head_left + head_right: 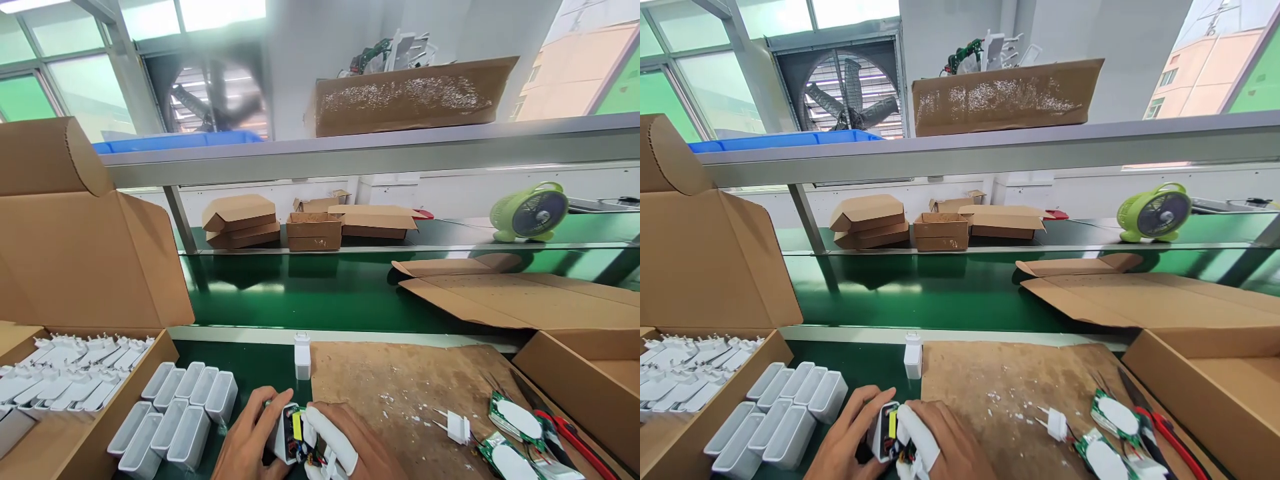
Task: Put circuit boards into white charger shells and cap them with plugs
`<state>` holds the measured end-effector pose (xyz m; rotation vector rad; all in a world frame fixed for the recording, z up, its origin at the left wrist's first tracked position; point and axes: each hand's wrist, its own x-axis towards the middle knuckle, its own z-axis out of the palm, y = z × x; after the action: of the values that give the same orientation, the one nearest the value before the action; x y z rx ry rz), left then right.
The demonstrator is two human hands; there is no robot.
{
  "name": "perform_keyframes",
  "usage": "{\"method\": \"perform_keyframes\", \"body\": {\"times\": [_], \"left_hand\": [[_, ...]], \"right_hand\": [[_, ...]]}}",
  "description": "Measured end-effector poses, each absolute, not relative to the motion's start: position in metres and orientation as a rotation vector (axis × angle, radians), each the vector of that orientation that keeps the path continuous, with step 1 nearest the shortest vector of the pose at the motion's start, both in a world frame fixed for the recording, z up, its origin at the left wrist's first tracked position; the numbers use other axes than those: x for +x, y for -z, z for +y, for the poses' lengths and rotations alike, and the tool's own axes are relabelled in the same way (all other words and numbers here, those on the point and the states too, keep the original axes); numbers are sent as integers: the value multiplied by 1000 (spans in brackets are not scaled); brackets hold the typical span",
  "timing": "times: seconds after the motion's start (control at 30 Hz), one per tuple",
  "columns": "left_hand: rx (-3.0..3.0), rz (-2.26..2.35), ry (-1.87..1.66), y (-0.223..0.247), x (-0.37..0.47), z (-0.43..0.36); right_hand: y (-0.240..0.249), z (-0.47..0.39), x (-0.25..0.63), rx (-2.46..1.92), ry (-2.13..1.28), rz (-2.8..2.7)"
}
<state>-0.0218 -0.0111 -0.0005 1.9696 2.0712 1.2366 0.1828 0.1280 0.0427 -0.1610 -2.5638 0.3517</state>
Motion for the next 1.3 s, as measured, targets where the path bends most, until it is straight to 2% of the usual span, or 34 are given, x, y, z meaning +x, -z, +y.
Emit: {"method": "perform_keyframes", "body": {"times": [0.37,0.63,1.3], "left_hand": [[2011,2057,-1206,3,-23,-11],[1996,2031,-1186,-8,-20,-14],[2069,2145,-1191,-8,-16,-16]], "right_hand": [[-20,124,177,-253,-450,-2515],[-32,125,182,-177,-498,-2535],[-37,123,187,-140,-336,-2526]]}}
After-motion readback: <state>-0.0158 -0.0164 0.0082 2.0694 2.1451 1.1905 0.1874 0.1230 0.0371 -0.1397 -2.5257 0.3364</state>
